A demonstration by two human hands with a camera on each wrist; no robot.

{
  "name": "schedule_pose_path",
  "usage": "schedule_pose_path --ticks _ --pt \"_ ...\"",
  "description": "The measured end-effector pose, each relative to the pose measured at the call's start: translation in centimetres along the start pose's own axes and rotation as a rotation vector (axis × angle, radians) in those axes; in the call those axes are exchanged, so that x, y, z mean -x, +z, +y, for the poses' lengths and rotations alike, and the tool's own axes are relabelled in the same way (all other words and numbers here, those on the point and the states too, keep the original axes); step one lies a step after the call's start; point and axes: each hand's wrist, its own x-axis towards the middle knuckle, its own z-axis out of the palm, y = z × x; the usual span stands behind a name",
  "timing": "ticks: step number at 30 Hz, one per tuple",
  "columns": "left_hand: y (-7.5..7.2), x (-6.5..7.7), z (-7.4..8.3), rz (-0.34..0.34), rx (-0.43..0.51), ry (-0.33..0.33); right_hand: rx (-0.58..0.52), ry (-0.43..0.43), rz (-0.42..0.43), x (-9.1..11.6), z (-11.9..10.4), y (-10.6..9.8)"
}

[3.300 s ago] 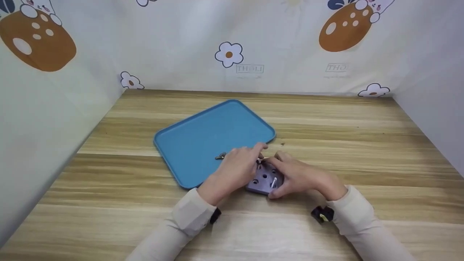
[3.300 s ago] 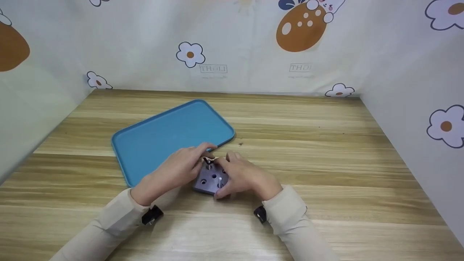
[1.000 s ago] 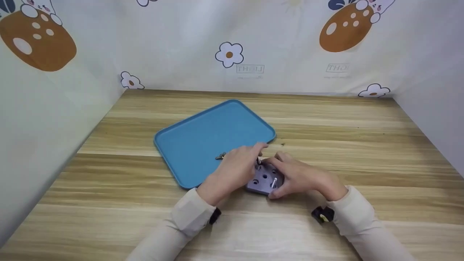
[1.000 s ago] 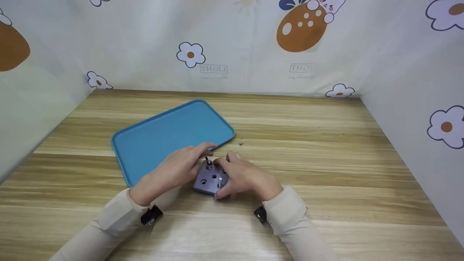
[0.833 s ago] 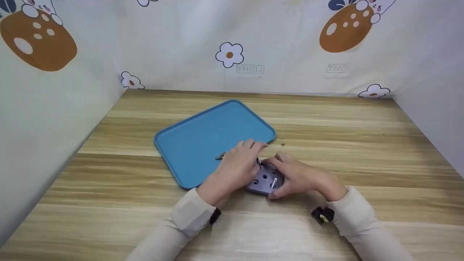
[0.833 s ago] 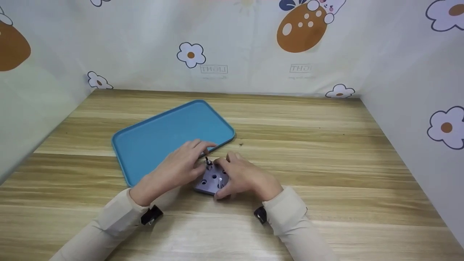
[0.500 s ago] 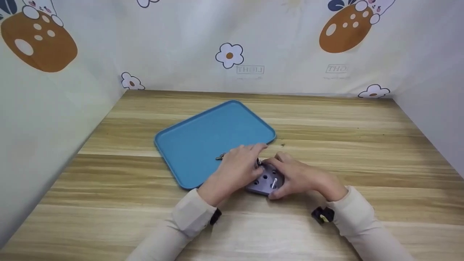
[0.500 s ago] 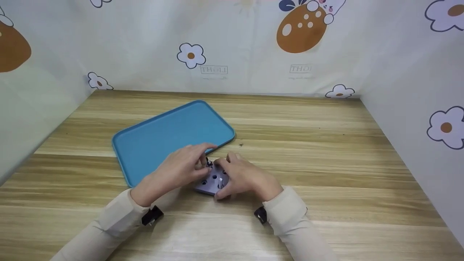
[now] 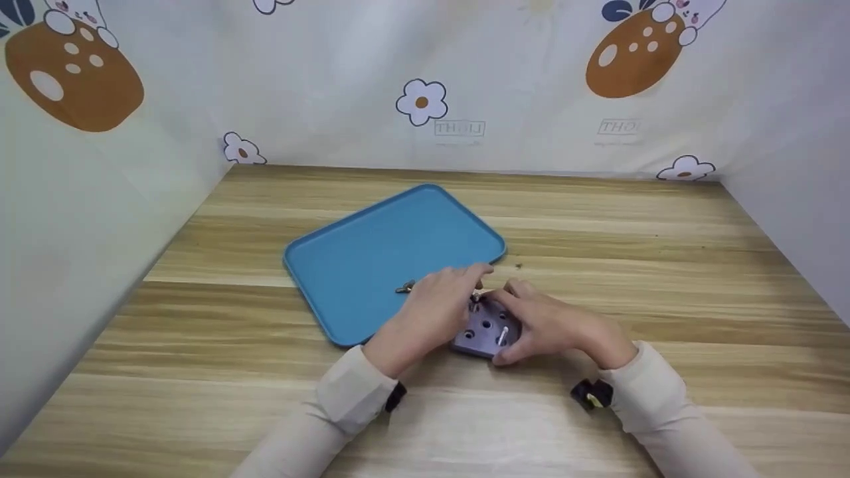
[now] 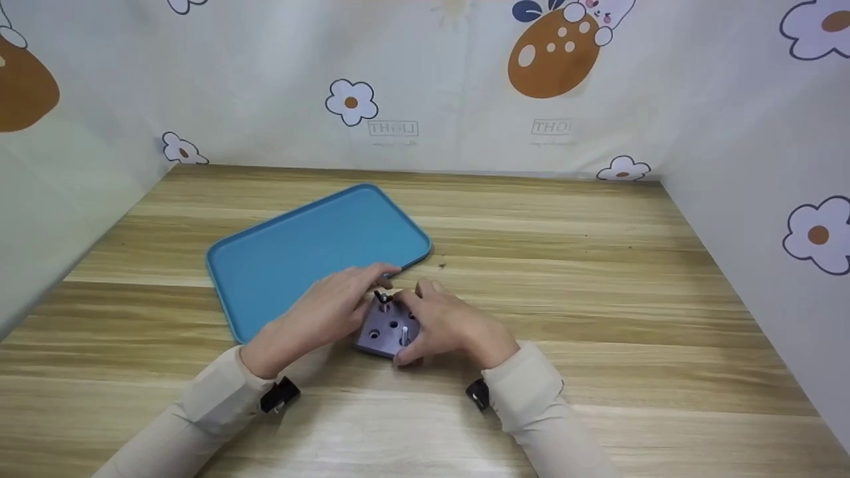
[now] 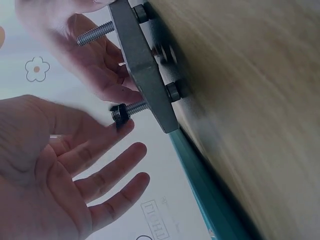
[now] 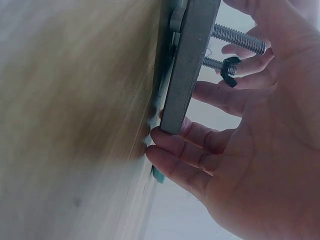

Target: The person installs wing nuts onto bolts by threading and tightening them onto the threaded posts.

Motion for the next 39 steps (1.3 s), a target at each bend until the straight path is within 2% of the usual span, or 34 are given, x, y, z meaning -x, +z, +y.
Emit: schedule_pose_path --ticks 5,12,21,30,34,39 --pt "-0.05 -0.01 0.02 -0.024 0.014 -0.011 -0.005 0.002 -0.006 -0.01 0.01 -0.07" --pt "0.01 -0.07 0.02 0.041 -0.016 -0.026 -0.015 0.012 -0.01 0.0 -0.06 -0.12" --pt "0.06 0.01 0.02 0.034 -0.004 -0.047 -0.027 0.018 -0.018 0.05 -0.08 -0.16" --pt "0.08 0.02 0.01 0.06 -0.017 -0.032 0.009 -0.007 0.005 -0.05 -0.05 -0.09" --pt "0.11 -0.03 0.07 0.042 0.014 -0.025 0.002 0.001 0.005 -0.06 0.04 -0.03" --pt "0.1 -0.06 0.04 0.01 0.059 -0.057 -0.006 0.005 -0.006 -0.06 0.09 0.05"
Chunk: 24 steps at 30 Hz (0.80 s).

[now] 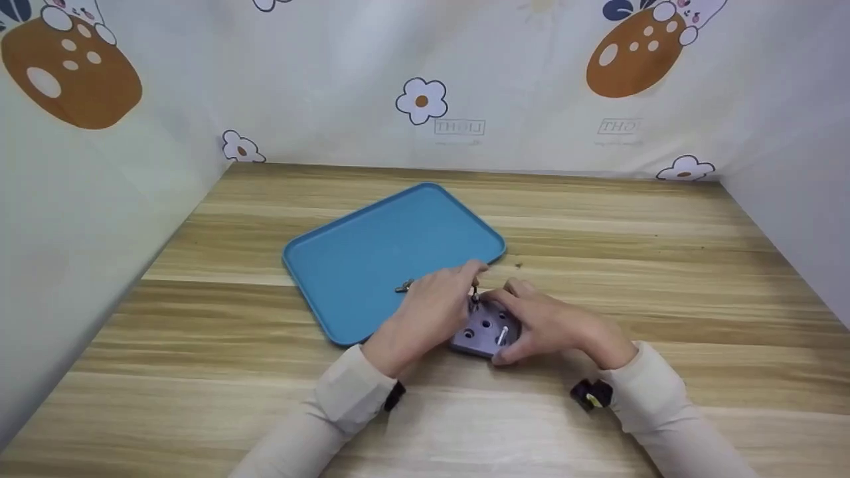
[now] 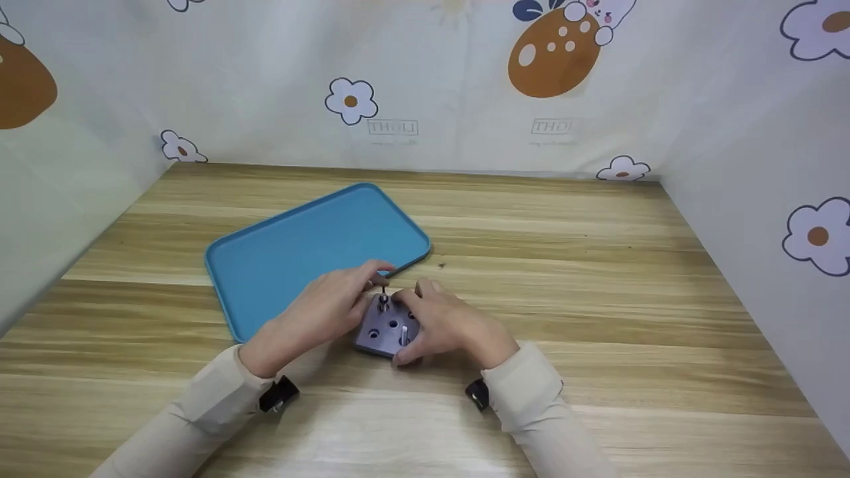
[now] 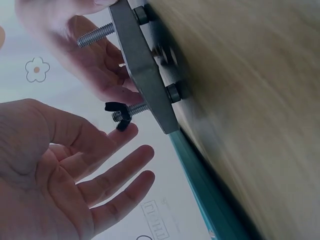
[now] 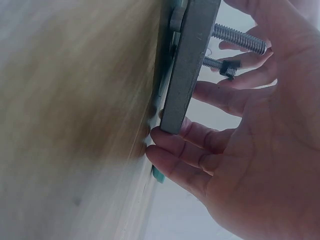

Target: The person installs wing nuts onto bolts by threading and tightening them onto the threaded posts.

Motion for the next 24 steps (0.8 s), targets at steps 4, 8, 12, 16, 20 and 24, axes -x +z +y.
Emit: schedule_pose_path --ticks 4,8,12,16,20,24 --pt "-0.03 0.03 -0.07 0.014 0.005 -0.005 -0.002 0.004 -0.005 -0.02 -0.07 -0.03" --pt "-0.02 0.12 -0.03 0.034 -0.021 -0.008 -0.003 -0.001 -0.007 -0.02 -0.1 -0.06" --pt "-0.09 0.16 0.1 0.022 -0.043 -0.023 -0.019 -0.004 -0.008 0.08 -0.09 -0.11" --pt "-0.15 0.05 0.18 -0.006 -0.039 -0.02 -0.017 -0.007 -0.003 0.07 -0.09 -0.14" --pt "-0.1 0.01 0.12 -0.002 0.004 -0.008 -0.012 -0.013 -0.004 0.02 -0.05 -0.1" --pt "-0.03 0.05 0.03 0.004 0.033 0.005 -0.008 -0.011 -0.004 -0.04 -0.04 -0.12"
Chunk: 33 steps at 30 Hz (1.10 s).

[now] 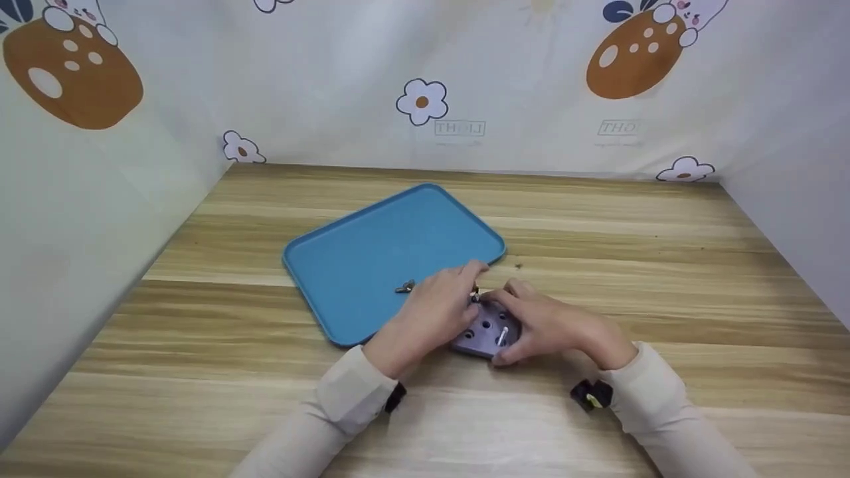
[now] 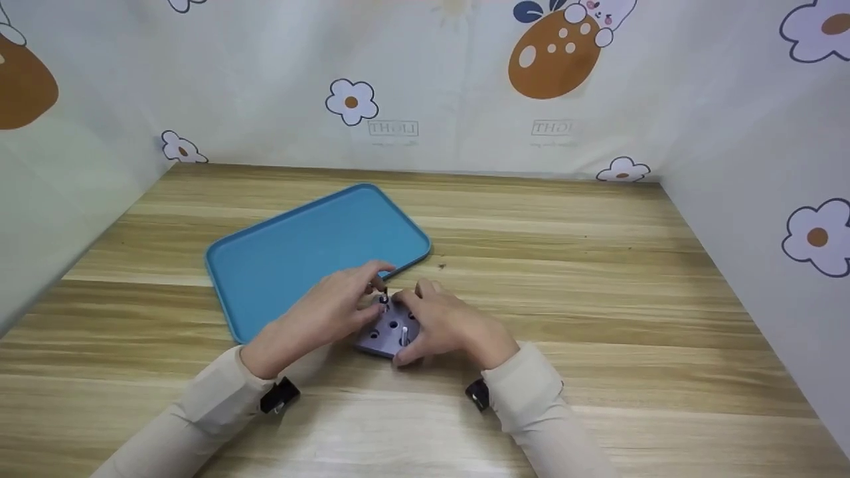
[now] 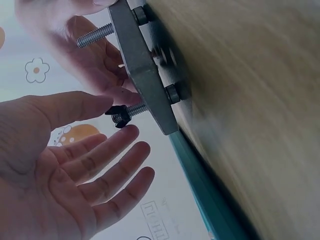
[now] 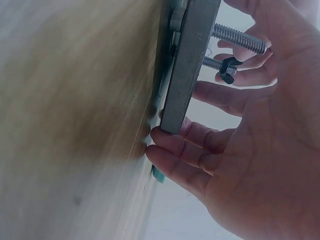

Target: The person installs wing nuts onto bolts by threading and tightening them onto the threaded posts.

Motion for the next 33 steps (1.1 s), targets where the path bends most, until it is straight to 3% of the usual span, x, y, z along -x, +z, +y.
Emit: schedule_pose_path --ticks 9,16,25,33 --pt "-0.03 0.04 0.03 -0.044 0.032 0.013 -0.006 0.003 0.001 0.09 0.04 0.14" --pt "0.02 0.01 0.01 0.031 -0.033 0.022 -0.002 0.008 -0.002 0.03 0.06 0.09" --pt "0.19 0.12 -0.14 0.046 -0.065 0.008 -0.019 0.007 0.004 0.02 0.01 0.18" --pt "0.14 -0.05 -0.03 -0.004 -0.053 -0.015 -0.009 0.009 0.001 0.08 0.03 0.14"
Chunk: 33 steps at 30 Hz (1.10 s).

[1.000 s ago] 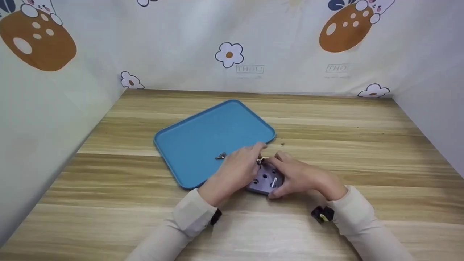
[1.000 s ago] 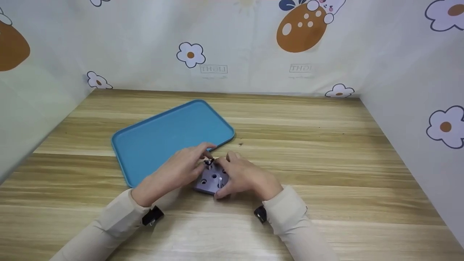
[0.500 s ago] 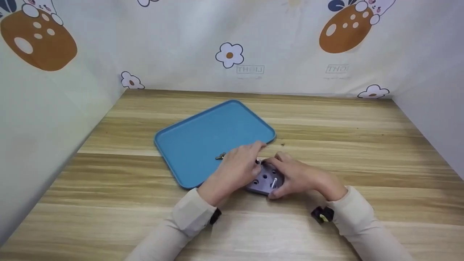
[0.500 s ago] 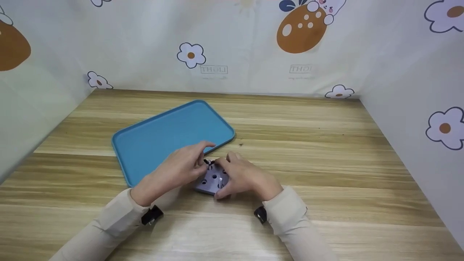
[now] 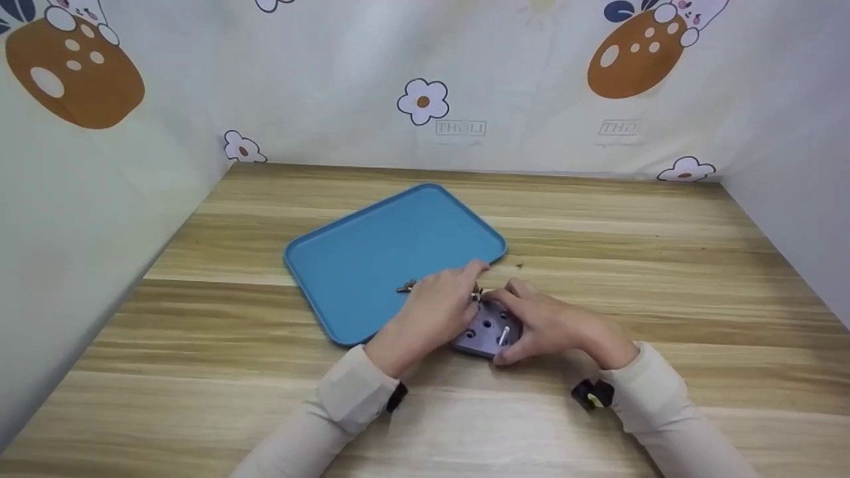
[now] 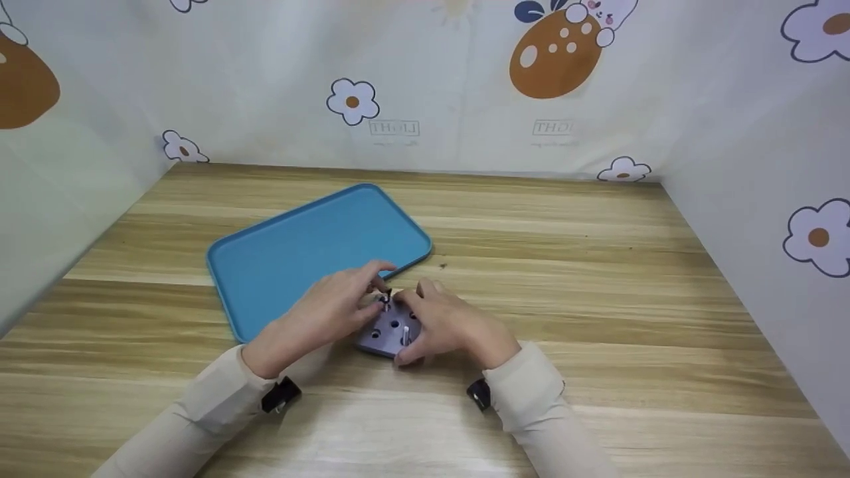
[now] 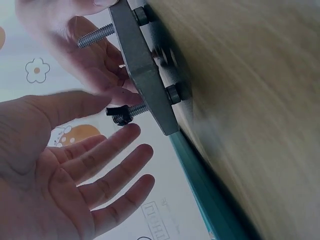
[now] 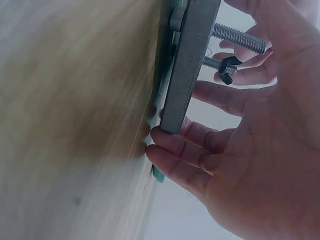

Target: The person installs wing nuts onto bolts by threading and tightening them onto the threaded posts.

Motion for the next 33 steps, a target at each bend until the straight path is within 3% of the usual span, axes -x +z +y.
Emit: schedule_pose_path --ticks 5,27,33 --pt "-0.21 -0.02 0.09 -0.017 0.003 0.006 -0.005 0.006 0.001 0.05 -0.02 -0.07" --pt "-0.14 0.2 0.04 0.06 -0.043 0.011 0.011 -0.005 0.008 -0.09 -0.07 0.01" --pt "0.02 0.11 0.14 0.018 -0.043 0.011 -0.008 0.005 -0.005 -0.1 0.01 0.07"
